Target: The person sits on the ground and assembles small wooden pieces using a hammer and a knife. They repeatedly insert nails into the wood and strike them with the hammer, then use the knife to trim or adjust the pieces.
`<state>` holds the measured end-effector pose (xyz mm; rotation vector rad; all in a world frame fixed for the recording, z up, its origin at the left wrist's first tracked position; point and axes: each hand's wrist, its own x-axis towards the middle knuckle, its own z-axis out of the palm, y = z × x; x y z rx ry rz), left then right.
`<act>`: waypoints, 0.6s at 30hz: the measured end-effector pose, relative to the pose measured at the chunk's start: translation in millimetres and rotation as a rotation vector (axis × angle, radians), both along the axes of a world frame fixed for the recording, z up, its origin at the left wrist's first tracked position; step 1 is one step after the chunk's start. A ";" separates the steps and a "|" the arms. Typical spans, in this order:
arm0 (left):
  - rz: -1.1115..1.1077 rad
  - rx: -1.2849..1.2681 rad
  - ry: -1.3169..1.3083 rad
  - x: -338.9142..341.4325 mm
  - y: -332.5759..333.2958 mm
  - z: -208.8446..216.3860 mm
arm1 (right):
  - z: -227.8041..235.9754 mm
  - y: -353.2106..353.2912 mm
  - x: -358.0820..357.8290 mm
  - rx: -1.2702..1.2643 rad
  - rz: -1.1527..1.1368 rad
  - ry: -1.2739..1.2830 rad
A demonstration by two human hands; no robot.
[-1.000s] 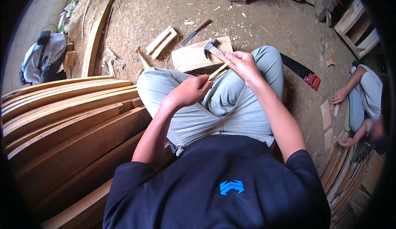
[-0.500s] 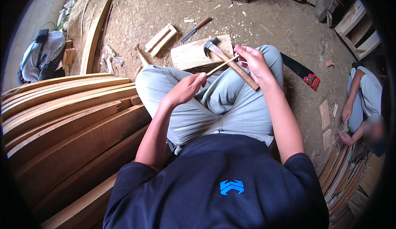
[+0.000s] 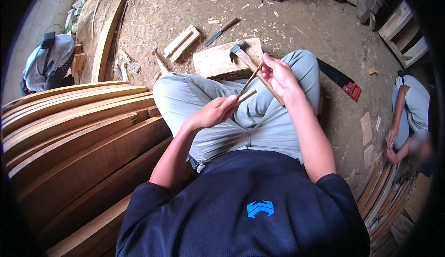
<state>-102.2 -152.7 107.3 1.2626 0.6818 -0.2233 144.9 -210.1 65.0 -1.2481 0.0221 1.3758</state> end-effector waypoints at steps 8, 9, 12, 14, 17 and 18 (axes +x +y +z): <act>0.174 -0.129 -0.095 -14.5 19.2 -5.7 | 59.1 6.5 11.5 0.364 0.208 -0.259; 0.196 -0.109 -0.105 -14.7 20.0 -4.7 | 63.6 6.6 13.2 0.378 0.249 -0.310; 0.252 -0.037 -0.106 -13.1 20.7 -1.7 | 77.7 2.9 11.8 0.410 0.243 -0.405; 0.259 -0.013 -0.126 -11.8 19.8 0.0 | 80.2 0.2 7.7 0.446 0.194 -0.483; 0.249 -0.053 -0.135 -3.4 14.0 5.0 | 82.2 -2.4 -5.9 0.507 0.038 -0.599; 0.242 -0.088 -0.139 -1.2 10.5 5.2 | 83.8 -3.7 -11.7 0.524 -0.017 -0.628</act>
